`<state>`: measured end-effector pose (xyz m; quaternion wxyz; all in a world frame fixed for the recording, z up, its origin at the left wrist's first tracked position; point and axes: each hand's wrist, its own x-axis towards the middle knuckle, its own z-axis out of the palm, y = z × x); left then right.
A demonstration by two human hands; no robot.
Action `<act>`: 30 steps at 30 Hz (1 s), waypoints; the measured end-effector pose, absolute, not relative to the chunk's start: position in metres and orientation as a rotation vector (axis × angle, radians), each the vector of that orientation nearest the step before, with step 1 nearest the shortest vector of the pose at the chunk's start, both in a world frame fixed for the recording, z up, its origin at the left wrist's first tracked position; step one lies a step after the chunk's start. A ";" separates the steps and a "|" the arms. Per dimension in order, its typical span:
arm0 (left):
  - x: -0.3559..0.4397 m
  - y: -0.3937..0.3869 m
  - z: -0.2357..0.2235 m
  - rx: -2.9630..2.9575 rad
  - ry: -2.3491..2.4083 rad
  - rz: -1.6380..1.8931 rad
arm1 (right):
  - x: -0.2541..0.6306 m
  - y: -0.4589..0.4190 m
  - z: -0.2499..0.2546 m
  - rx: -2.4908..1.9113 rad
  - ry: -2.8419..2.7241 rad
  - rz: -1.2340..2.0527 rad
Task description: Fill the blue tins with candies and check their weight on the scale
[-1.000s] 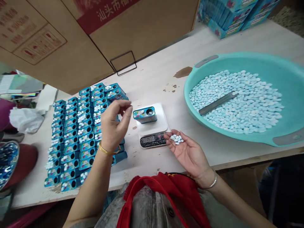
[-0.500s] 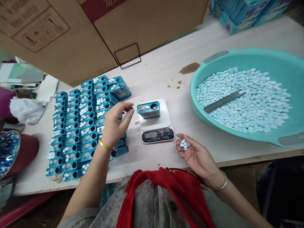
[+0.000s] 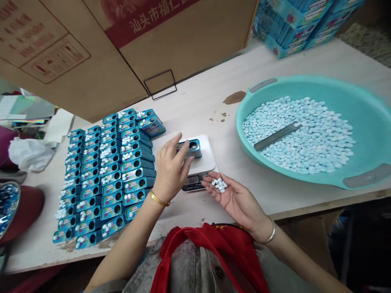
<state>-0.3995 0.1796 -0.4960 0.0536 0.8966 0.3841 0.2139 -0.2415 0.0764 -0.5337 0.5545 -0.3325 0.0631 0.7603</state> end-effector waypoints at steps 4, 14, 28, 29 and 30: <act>-0.391 0.154 -0.484 2.591 0.830 0.408 | -0.248 0.088 -0.527 -0.644 0.215 1.785; -0.385 0.133 -0.503 2.592 0.759 0.233 | -0.250 0.078 -0.534 -0.627 0.243 1.842; -0.388 0.170 -0.478 2.575 0.705 0.532 | -0.250 0.108 -0.512 -0.576 0.143 1.779; -0.387 0.175 -0.474 2.542 0.717 0.603 | -0.249 0.111 -0.510 -0.566 0.137 1.777; -0.387 0.181 -0.471 2.524 0.739 0.674 | -0.248 0.113 -0.509 -0.558 0.130 1.775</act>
